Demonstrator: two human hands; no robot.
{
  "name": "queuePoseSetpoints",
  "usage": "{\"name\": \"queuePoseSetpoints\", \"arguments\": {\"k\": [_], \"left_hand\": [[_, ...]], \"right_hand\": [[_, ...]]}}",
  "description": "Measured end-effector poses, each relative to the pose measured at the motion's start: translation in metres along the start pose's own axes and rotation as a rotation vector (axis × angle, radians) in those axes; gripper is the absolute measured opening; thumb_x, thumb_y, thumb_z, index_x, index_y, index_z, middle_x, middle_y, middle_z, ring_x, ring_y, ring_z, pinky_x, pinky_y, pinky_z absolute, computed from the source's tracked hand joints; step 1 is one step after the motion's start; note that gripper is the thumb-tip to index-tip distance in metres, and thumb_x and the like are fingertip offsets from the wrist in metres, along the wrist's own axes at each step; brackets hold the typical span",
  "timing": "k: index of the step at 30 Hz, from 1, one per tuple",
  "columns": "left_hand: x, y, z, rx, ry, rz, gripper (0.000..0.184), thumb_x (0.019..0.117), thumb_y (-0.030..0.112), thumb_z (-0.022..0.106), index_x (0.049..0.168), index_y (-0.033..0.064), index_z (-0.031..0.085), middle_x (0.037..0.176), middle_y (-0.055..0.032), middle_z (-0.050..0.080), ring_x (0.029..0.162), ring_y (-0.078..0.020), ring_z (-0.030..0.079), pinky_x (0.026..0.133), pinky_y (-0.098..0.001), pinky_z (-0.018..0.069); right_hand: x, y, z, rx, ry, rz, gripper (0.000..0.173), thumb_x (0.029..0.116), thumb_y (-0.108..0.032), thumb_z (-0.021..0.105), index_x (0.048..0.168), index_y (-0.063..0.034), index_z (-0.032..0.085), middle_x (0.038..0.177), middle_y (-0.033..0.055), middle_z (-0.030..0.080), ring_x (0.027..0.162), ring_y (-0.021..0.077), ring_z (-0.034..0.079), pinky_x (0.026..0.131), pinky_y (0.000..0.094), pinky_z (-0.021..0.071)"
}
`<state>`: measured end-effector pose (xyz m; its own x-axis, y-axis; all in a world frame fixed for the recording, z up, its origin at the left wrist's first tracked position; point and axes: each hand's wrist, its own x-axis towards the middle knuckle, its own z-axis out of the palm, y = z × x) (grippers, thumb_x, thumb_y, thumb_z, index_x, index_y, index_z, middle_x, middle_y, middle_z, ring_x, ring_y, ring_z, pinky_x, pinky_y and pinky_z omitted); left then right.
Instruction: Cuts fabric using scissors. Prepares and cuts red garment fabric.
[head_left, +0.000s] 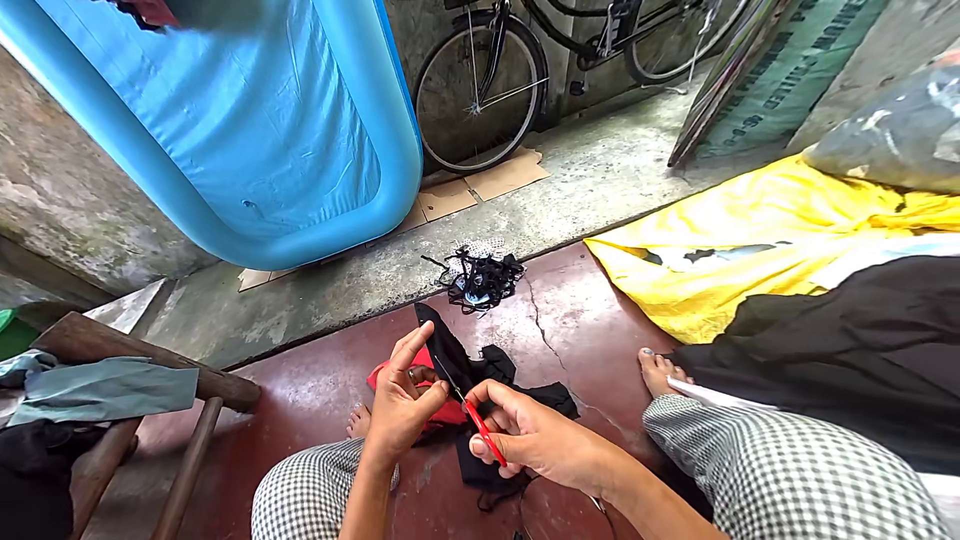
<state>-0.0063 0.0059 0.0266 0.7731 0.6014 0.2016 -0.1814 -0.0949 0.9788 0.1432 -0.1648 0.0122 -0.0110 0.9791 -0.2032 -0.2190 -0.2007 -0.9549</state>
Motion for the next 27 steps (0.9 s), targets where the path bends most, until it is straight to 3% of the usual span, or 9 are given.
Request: {"name": "queuePoseSetpoints", "arguments": {"k": [3, 10, 16, 20, 22, 25, 27], "left_hand": [[0.001, 0.000, -0.001, -0.003, 0.009, 0.003, 0.075, 0.0763, -0.007, 0.074, 0.143, 0.0248, 0.061, 0.154, -0.0048, 0.044, 0.083, -0.0262, 0.070, 0.071, -0.0440, 0.0644], [-0.001, 0.001, 0.005, 0.023, -0.028, -0.017, 0.080, 0.0768, -0.007, 0.075, 0.147, 0.0277, 0.057, 0.154, -0.0039, 0.043, 0.076, -0.0212, 0.068, 0.067, -0.0384, 0.0635], [-0.001, -0.003, 0.004, -0.010, -0.026, -0.010, 0.088, 0.0750, -0.008, 0.076, 0.151, 0.0286, 0.052, 0.159, -0.0039, 0.037, 0.073, -0.0206, 0.066, 0.064, -0.0379, 0.0625], [-0.002, -0.004, 0.005, -0.015, -0.050, -0.008, 0.092, 0.0762, -0.008, 0.075, 0.155, 0.0293, 0.046, 0.155, -0.0062, 0.041, 0.070, -0.0190, 0.065, 0.063, -0.0359, 0.0610], [-0.002, -0.004, 0.004, -0.019, -0.072, -0.019, 0.094, 0.0774, -0.008, 0.075, 0.157, 0.0292, 0.042, 0.149, -0.0088, 0.049, 0.070, -0.0188, 0.065, 0.064, -0.0350, 0.0606], [-0.003, -0.005, 0.003, -0.046, -0.100, -0.028, 0.096, 0.0792, -0.006, 0.075, 0.160, 0.0285, 0.036, 0.118, -0.0169, 0.066, 0.066, -0.0188, 0.064, 0.064, -0.0338, 0.0590], [-0.003, -0.006, 0.003, -0.057, -0.119, -0.036, 0.098, 0.0799, -0.005, 0.075, 0.161, 0.0296, 0.033, 0.109, -0.0181, 0.067, 0.066, -0.0188, 0.064, 0.065, -0.0338, 0.0583]], "right_hand": [[-0.001, -0.005, 0.006, 0.088, 0.005, 0.008, 0.040, 0.0938, -0.022, 0.072, 0.128, -0.0139, 0.053, 0.084, 0.0065, 0.066, 0.070, 0.0181, 0.068, 0.062, 0.0349, 0.0603], [0.000, -0.002, 0.006, 0.135, -0.021, 0.005, 0.046, 0.0939, -0.028, 0.072, 0.131, -0.0145, 0.049, 0.091, 0.0063, 0.068, 0.079, 0.0194, 0.070, 0.069, 0.0375, 0.0611], [0.000, -0.005, 0.006, 0.166, 0.014, 0.006, 0.040, 0.0941, -0.023, 0.072, 0.128, -0.0123, 0.052, 0.083, 0.0072, 0.066, 0.069, 0.0188, 0.069, 0.063, 0.0369, 0.0615], [0.001, -0.005, 0.000, 0.165, -0.024, 0.005, 0.043, 0.0943, -0.027, 0.072, 0.128, -0.0133, 0.051, 0.086, 0.0071, 0.067, 0.074, 0.0192, 0.070, 0.067, 0.0373, 0.0614], [0.001, -0.005, -0.002, 0.156, -0.030, 0.009, 0.044, 0.0934, -0.028, 0.073, 0.128, -0.0140, 0.051, 0.089, 0.0066, 0.067, 0.077, 0.0189, 0.070, 0.068, 0.0369, 0.0613], [0.002, -0.005, -0.003, 0.159, 0.015, -0.003, 0.043, 0.0923, -0.026, 0.075, 0.127, -0.0130, 0.052, 0.087, 0.0073, 0.067, 0.075, 0.0195, 0.070, 0.067, 0.0374, 0.0615], [0.003, -0.004, -0.003, 0.166, 0.041, -0.013, 0.041, 0.0924, -0.023, 0.074, 0.126, -0.0124, 0.053, 0.085, 0.0079, 0.066, 0.072, 0.0200, 0.069, 0.065, 0.0379, 0.0619]]}}
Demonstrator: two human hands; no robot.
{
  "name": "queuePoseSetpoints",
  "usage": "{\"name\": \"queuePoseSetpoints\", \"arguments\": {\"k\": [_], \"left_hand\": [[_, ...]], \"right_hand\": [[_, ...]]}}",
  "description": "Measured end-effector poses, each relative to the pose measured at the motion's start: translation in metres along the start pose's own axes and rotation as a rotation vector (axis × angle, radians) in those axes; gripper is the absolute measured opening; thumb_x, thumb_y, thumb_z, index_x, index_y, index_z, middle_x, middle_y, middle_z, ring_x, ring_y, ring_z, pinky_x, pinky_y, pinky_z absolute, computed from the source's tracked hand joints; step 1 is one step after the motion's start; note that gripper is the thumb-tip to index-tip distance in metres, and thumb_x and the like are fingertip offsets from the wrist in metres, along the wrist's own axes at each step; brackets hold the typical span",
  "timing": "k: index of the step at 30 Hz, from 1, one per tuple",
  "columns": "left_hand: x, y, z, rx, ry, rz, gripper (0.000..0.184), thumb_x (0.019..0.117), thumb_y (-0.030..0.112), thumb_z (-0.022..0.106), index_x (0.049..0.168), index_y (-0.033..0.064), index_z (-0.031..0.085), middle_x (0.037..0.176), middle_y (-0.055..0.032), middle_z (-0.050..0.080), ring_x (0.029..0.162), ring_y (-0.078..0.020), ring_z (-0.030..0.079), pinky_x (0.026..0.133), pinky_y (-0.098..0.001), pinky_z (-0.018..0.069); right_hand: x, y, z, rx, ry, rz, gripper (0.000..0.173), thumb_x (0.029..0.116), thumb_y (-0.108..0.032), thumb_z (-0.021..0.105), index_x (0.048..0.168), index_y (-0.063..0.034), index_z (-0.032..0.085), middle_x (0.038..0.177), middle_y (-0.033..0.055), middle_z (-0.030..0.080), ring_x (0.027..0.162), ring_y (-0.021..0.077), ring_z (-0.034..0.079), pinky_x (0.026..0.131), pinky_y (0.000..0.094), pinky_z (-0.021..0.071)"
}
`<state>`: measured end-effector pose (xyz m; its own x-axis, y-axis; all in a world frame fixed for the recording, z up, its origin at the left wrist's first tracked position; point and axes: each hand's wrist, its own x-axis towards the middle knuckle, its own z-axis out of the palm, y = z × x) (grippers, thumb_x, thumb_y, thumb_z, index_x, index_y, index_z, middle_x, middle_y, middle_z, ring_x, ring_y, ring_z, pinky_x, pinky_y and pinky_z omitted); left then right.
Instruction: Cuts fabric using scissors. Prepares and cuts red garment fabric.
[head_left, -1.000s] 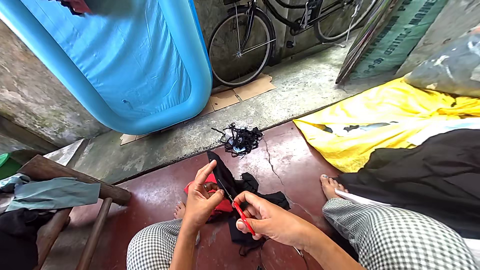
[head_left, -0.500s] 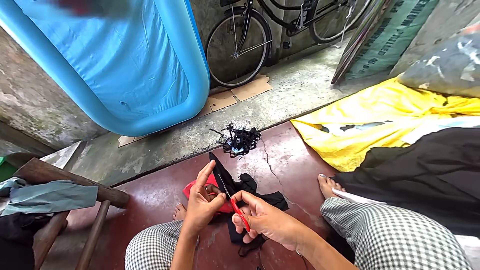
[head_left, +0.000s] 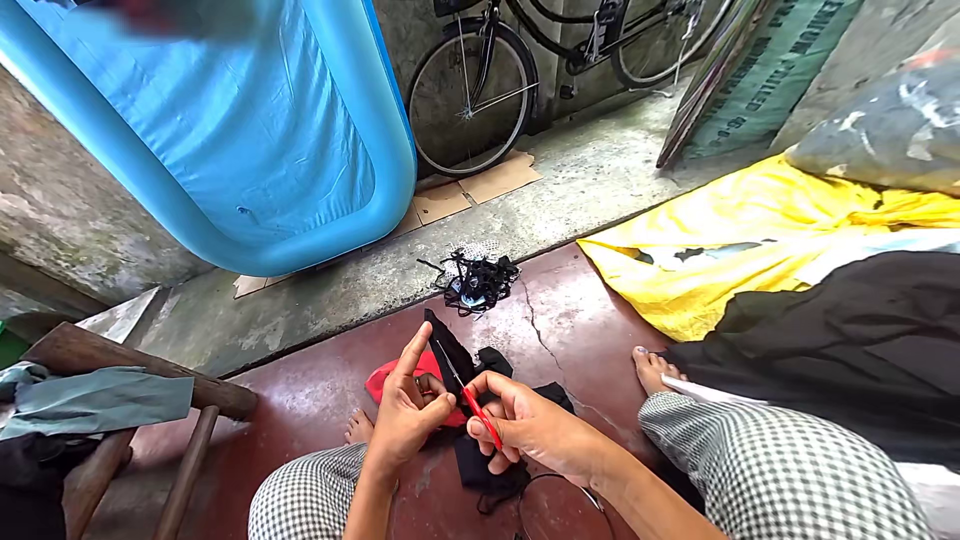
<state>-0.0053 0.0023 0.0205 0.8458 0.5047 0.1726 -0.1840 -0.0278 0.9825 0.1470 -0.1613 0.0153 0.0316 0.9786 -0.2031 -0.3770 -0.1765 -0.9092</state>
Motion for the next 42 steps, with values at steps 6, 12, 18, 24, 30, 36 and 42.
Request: {"name": "queuePoseSetpoints", "arguments": {"k": [6, 12, 18, 24, 30, 36, 42], "left_hand": [[-0.001, -0.005, 0.006, -0.080, -0.038, 0.001, 0.101, 0.0774, -0.008, 0.076, 0.162, 0.0260, 0.032, 0.148, -0.0144, 0.050, 0.071, -0.0156, 0.064, 0.067, -0.0320, 0.0582], [0.000, -0.011, 0.012, -0.153, -0.041, 0.027, 0.098, 0.0788, -0.006, 0.075, 0.162, 0.0238, 0.033, 0.158, -0.0107, 0.041, 0.077, -0.0137, 0.065, 0.074, -0.0325, 0.0583], [0.002, -0.014, 0.013, -0.220, -0.035, 0.031, 0.098, 0.0791, -0.005, 0.076, 0.162, 0.0230, 0.032, 0.161, -0.0112, 0.036, 0.079, -0.0139, 0.064, 0.076, -0.0332, 0.0576], [0.002, -0.015, 0.015, -0.230, -0.102, 0.017, 0.099, 0.0800, -0.004, 0.076, 0.163, 0.0231, 0.029, 0.164, -0.0124, 0.031, 0.080, -0.0155, 0.065, 0.077, -0.0347, 0.0585], [0.001, -0.010, 0.011, -0.138, -0.144, -0.022, 0.106, 0.0803, -0.005, 0.079, 0.165, 0.0275, 0.023, 0.160, -0.0124, 0.038, 0.079, -0.0183, 0.068, 0.076, -0.0365, 0.0612], [-0.002, -0.011, 0.012, -0.031, -0.149, -0.060, 0.103, 0.0841, -0.002, 0.078, 0.165, 0.0252, 0.020, 0.140, -0.0167, 0.057, 0.076, -0.0196, 0.068, 0.071, -0.0350, 0.0607], [-0.002, -0.012, 0.012, 0.019, -0.163, -0.090, 0.101, 0.0847, -0.004, 0.075, 0.165, 0.0213, 0.019, 0.145, -0.0154, 0.054, 0.076, -0.0207, 0.068, 0.070, -0.0359, 0.0614]], "right_hand": [[0.002, 0.000, 0.003, -0.028, 0.043, -0.004, 0.049, 0.0917, -0.030, 0.075, 0.131, -0.0152, 0.050, 0.092, 0.0061, 0.067, 0.080, 0.0200, 0.070, 0.067, 0.0380, 0.0612], [0.004, 0.004, 0.007, -0.130, 0.157, -0.050, 0.054, 0.0886, -0.034, 0.078, 0.131, -0.0166, 0.051, 0.097, 0.0047, 0.068, 0.080, 0.0175, 0.069, 0.064, 0.0346, 0.0590], [0.005, 0.004, 0.008, -0.105, 0.172, -0.056, 0.047, 0.0923, -0.030, 0.075, 0.130, -0.0147, 0.052, 0.090, 0.0058, 0.067, 0.076, 0.0188, 0.069, 0.062, 0.0353, 0.0599], [0.001, -0.001, 0.007, 0.040, 0.110, -0.050, 0.047, 0.0944, -0.033, 0.072, 0.131, -0.0144, 0.050, 0.091, 0.0060, 0.068, 0.077, 0.0184, 0.069, 0.065, 0.0353, 0.0601], [0.002, 0.000, 0.001, -0.002, 0.119, -0.050, 0.040, 0.0943, -0.027, 0.072, 0.127, -0.0136, 0.053, 0.084, 0.0059, 0.067, 0.070, 0.0167, 0.068, 0.061, 0.0322, 0.0582], [0.006, 0.005, 0.000, -0.008, 0.154, -0.036, 0.046, 0.0939, -0.032, 0.073, 0.130, -0.0144, 0.050, 0.088, 0.0054, 0.067, 0.075, 0.0181, 0.069, 0.065, 0.0348, 0.0594], [0.012, 0.011, -0.004, -0.063, 0.191, -0.060, 0.046, 0.0934, -0.031, 0.074, 0.130, -0.0145, 0.052, 0.087, 0.0059, 0.066, 0.074, 0.0174, 0.067, 0.063, 0.0335, 0.0578]]}}
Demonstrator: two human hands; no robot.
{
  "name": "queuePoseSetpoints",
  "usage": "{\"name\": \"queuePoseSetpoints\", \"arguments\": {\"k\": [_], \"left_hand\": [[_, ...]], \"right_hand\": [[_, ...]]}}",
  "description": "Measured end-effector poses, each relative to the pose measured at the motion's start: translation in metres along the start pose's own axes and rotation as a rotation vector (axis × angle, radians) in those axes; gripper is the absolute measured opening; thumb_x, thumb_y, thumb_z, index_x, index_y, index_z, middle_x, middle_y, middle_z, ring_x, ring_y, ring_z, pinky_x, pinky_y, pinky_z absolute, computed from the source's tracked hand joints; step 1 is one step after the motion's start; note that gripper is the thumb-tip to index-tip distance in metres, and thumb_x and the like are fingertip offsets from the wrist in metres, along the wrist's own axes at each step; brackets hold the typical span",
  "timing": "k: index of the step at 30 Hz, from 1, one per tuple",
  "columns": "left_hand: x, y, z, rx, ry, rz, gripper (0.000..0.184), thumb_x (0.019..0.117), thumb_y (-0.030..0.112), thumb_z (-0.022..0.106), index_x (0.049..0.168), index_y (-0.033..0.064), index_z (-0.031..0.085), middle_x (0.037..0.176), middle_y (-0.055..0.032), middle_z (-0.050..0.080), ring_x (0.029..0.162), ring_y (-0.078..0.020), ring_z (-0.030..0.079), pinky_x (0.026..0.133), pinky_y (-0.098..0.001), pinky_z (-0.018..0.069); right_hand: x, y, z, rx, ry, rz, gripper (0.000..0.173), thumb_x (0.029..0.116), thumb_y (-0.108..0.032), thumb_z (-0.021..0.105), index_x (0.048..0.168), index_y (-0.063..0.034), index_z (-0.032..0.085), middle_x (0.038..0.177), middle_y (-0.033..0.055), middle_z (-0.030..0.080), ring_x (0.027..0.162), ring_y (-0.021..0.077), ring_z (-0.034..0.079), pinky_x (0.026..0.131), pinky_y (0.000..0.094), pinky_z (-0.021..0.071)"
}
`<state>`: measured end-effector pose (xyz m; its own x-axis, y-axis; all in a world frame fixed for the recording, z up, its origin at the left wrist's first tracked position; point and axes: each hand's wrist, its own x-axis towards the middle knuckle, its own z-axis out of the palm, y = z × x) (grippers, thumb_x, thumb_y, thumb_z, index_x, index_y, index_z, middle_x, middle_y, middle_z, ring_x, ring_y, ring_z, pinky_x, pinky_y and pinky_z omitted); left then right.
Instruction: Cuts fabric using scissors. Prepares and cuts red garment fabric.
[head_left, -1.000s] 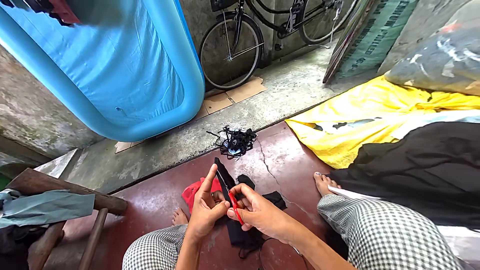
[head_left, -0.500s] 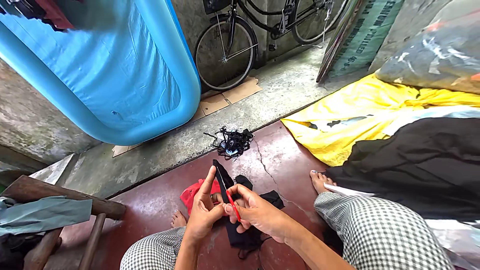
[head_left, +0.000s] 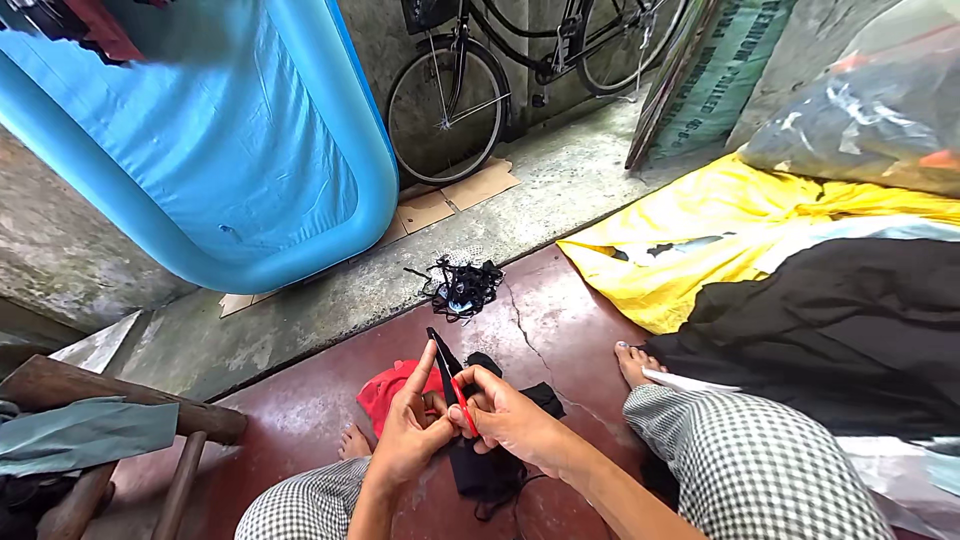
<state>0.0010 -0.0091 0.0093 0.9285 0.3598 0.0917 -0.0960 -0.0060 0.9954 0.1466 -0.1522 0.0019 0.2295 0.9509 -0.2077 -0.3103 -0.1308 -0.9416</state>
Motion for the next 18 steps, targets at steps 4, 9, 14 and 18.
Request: {"name": "queuePoseSetpoints", "arguments": {"k": [4, 9, 14, 18], "left_hand": [[-0.0002, 0.0016, 0.0018, 0.004, -0.005, -0.005, 0.101, 0.0854, -0.003, 0.074, 0.166, 0.0195, 0.017, 0.145, -0.0149, 0.053, 0.074, -0.0172, 0.067, 0.067, -0.0327, 0.0598], [-0.0013, -0.0009, 0.0037, 0.004, -0.045, -0.016, 0.100, 0.0851, -0.007, 0.070, 0.166, 0.0191, 0.017, 0.139, -0.0173, 0.058, 0.077, -0.0197, 0.068, 0.070, -0.0355, 0.0605], [-0.0011, 0.0012, 0.0029, -0.016, -0.061, -0.001, 0.100, 0.0839, -0.009, 0.069, 0.165, 0.0183, 0.017, 0.146, -0.0173, 0.052, 0.078, -0.0193, 0.068, 0.072, -0.0353, 0.0605], [-0.0019, -0.0004, -0.0006, 0.024, -0.135, -0.018, 0.101, 0.0829, -0.010, 0.068, 0.166, 0.0165, 0.016, 0.158, -0.0135, 0.040, 0.083, -0.0174, 0.068, 0.075, -0.0349, 0.0607]], "right_hand": [[0.0012, -0.0016, -0.0026, -0.010, -0.001, 0.002, 0.043, 0.0942, -0.027, 0.073, 0.130, -0.0144, 0.052, 0.086, 0.0057, 0.066, 0.074, 0.0169, 0.068, 0.063, 0.0325, 0.0577], [0.0009, -0.0046, -0.0053, -0.020, -0.011, 0.025, 0.049, 0.0930, -0.033, 0.074, 0.133, -0.0167, 0.050, 0.088, 0.0046, 0.065, 0.074, 0.0163, 0.067, 0.063, 0.0332, 0.0572], [0.0015, -0.0049, -0.0079, 0.022, -0.003, 0.024, 0.046, 0.0941, -0.030, 0.073, 0.132, -0.0160, 0.052, 0.088, 0.0065, 0.067, 0.074, 0.0179, 0.068, 0.063, 0.0345, 0.0581], [-0.0004, -0.0059, -0.0088, 0.024, -0.010, 0.035, 0.048, 0.0945, -0.035, 0.072, 0.133, -0.0169, 0.050, 0.090, 0.0053, 0.067, 0.075, 0.0165, 0.067, 0.065, 0.0335, 0.0580]]}}
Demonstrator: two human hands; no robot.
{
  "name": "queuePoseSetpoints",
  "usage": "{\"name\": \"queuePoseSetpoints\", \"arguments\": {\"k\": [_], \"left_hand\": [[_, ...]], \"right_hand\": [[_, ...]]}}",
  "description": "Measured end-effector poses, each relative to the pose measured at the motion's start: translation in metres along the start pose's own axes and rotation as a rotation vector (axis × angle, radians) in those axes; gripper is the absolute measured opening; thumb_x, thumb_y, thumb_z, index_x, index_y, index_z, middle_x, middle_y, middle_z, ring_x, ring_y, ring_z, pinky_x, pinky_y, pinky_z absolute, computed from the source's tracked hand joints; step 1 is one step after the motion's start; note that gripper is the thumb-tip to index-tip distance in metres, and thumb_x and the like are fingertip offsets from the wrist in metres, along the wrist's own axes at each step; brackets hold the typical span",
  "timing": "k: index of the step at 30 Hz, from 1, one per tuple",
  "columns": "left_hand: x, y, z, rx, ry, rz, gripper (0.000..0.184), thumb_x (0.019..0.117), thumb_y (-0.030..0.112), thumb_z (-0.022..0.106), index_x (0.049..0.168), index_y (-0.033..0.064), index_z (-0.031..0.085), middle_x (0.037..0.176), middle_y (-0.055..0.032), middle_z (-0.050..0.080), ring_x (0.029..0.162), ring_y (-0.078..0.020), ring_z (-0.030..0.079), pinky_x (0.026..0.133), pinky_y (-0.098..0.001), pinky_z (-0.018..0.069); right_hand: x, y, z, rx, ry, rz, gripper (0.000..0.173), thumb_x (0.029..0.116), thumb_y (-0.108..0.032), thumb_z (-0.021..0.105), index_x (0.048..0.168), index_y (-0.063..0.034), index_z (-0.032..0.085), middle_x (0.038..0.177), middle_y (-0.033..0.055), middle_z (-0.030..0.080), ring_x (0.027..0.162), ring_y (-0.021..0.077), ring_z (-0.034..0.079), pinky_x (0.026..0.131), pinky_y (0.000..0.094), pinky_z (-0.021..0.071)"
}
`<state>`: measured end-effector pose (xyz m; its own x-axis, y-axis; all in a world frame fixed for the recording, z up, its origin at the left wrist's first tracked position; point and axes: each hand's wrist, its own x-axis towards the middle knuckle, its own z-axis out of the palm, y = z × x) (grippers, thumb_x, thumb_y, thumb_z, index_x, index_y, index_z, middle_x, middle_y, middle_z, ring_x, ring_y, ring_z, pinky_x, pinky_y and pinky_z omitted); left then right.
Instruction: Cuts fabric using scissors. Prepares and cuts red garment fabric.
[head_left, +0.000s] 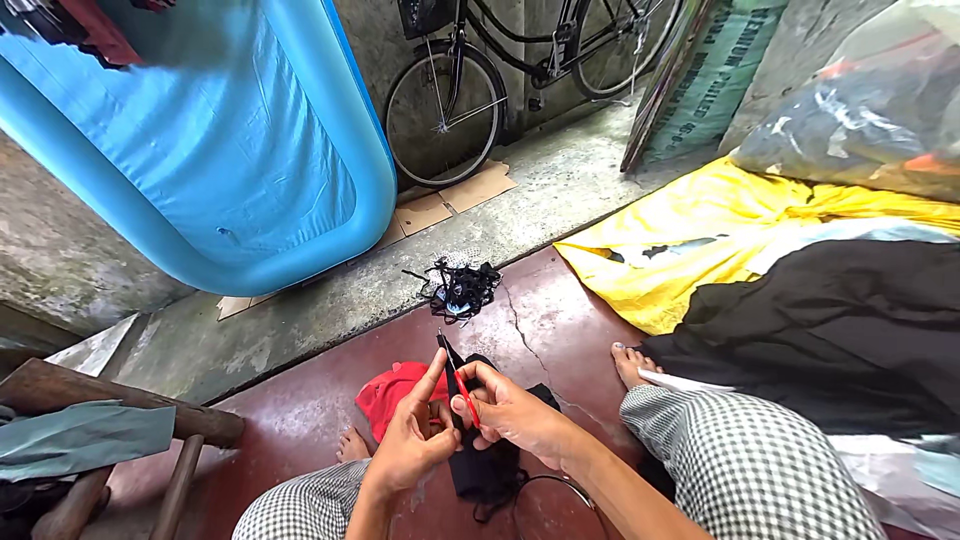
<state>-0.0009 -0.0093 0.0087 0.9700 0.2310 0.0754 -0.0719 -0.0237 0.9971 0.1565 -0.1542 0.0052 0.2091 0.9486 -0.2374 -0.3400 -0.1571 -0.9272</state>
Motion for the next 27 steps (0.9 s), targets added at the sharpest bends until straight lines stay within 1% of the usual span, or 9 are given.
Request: {"name": "queuePoseSetpoints", "arguments": {"k": [5, 8, 12, 15, 17, 20, 23, 25, 27], "left_hand": [[-0.001, 0.000, -0.002, -0.005, -0.040, 0.005, 0.102, 0.0815, -0.010, 0.069, 0.165, 0.0158, 0.017, 0.165, -0.0111, 0.029, 0.084, -0.0150, 0.067, 0.074, -0.0332, 0.0597], [0.000, -0.001, -0.002, 0.010, -0.071, -0.008, 0.101, 0.0821, -0.009, 0.070, 0.165, 0.0143, 0.017, 0.164, -0.0112, 0.031, 0.084, -0.0150, 0.067, 0.074, -0.0332, 0.0598], [0.000, -0.001, -0.003, 0.032, -0.118, -0.021, 0.099, 0.0817, -0.009, 0.069, 0.165, 0.0129, 0.019, 0.165, -0.0094, 0.030, 0.081, -0.0140, 0.066, 0.070, -0.0327, 0.0597], [-0.002, 0.001, -0.009, 0.062, -0.176, -0.045, 0.092, 0.0819, -0.010, 0.069, 0.162, 0.0120, 0.030, 0.164, -0.0076, 0.034, 0.080, -0.0135, 0.065, 0.070, -0.0325, 0.0592], [-0.005, 0.000, -0.013, 0.109, -0.193, -0.081, 0.074, 0.0835, -0.007, 0.070, 0.152, 0.0092, 0.049, 0.155, -0.0081, 0.048, 0.086, -0.0162, 0.068, 0.072, -0.0340, 0.0605], [-0.001, -0.004, -0.019, 0.248, -0.210, -0.169, 0.039, 0.0878, 0.000, 0.069, 0.126, 0.0080, 0.072, 0.123, -0.0071, 0.070, 0.095, -0.0180, 0.071, 0.080, -0.0370, 0.0617], [0.034, 0.010, -0.024, 0.483, -0.130, -0.212, 0.022, 0.0876, 0.003, 0.068, 0.108, 0.0058, 0.076, 0.099, -0.0041, 0.076, 0.089, -0.0135, 0.071, 0.081, -0.0352, 0.0604], [0.073, 0.039, -0.032, 0.657, -0.065, -0.228, 0.019, 0.0889, -0.002, 0.066, 0.105, 0.0033, 0.075, 0.097, -0.0066, 0.075, 0.085, -0.0158, 0.071, 0.079, -0.0385, 0.0597], [0.121, 0.068, -0.048, 0.785, 0.001, -0.196, 0.022, 0.0920, -0.006, 0.062, 0.111, -0.0018, 0.072, 0.103, -0.0144, 0.073, 0.084, -0.0232, 0.070, 0.077, -0.0446, 0.0588]], "right_hand": [[0.000, 0.001, -0.003, 0.055, 0.015, -0.033, 0.045, 0.0935, -0.031, 0.073, 0.130, -0.0141, 0.053, 0.089, 0.0076, 0.068, 0.073, 0.0180, 0.068, 0.065, 0.0343, 0.0590], [-0.003, 0.002, -0.003, 0.072, 0.010, -0.041, 0.043, 0.0958, -0.033, 0.071, 0.129, -0.0143, 0.052, 0.087, 0.0058, 0.067, 0.069, 0.0146, 0.065, 0.063, 0.0302, 0.0558], [-0.004, 0.001, -0.004, 0.074, 0.066, -0.051, 0.042, 0.0947, -0.030, 0.072, 0.128, -0.0130, 0.053, 0.086, 0.0060, 0.068, 0.071, 0.0158, 0.067, 0.065, 0.0322, 0.0574], [-0.007, -0.005, -0.007, 0.090, 0.195, -0.090, 0.038, 0.0948, -0.024, 0.072, 0.127, -0.0121, 0.055, 0.082, 0.0082, 0.067, 0.067, 0.0178, 0.066, 0.061, 0.0327, 0.0573], [-0.012, -0.012, -0.008, 0.094, 0.338, -0.140, 0.033, 0.0974, -0.019, 0.068, 0.127, -0.0112, 0.055, 0.082, 0.0096, 0.068, 0.065, 0.0190, 0.066, 0.058, 0.0327, 0.0558], [-0.023, -0.026, -0.017, 0.086, 0.533, -0.213, 0.030, 0.1005, -0.012, 0.062, 0.130, -0.0105, 0.054, 0.092, 0.0096, 0.073, 0.070, 0.0207, 0.069, 0.060, 0.0341, 0.0581], [-0.036, -0.041, -0.030, 0.111, 0.627, -0.286, 0.033, 0.1004, -0.009, 0.063, 0.132, -0.0099, 0.052, 0.092, 0.0100, 0.073, 0.067, 0.0204, 0.069, 0.058, 0.0343, 0.0591], [-0.045, -0.050, -0.036, 0.124, 0.654, -0.323, 0.035, 0.0998, -0.008, 0.063, 0.133, -0.0110, 0.051, 0.092, 0.0090, 0.072, 0.065, 0.0192, 0.068, 0.056, 0.0332, 0.0592], [-0.052, -0.056, -0.040, 0.118, 0.680, -0.360, 0.037, 0.0988, -0.007, 0.064, 0.133, -0.0118, 0.051, 0.089, 0.0083, 0.072, 0.062, 0.0179, 0.067, 0.053, 0.0315, 0.0585]]}}
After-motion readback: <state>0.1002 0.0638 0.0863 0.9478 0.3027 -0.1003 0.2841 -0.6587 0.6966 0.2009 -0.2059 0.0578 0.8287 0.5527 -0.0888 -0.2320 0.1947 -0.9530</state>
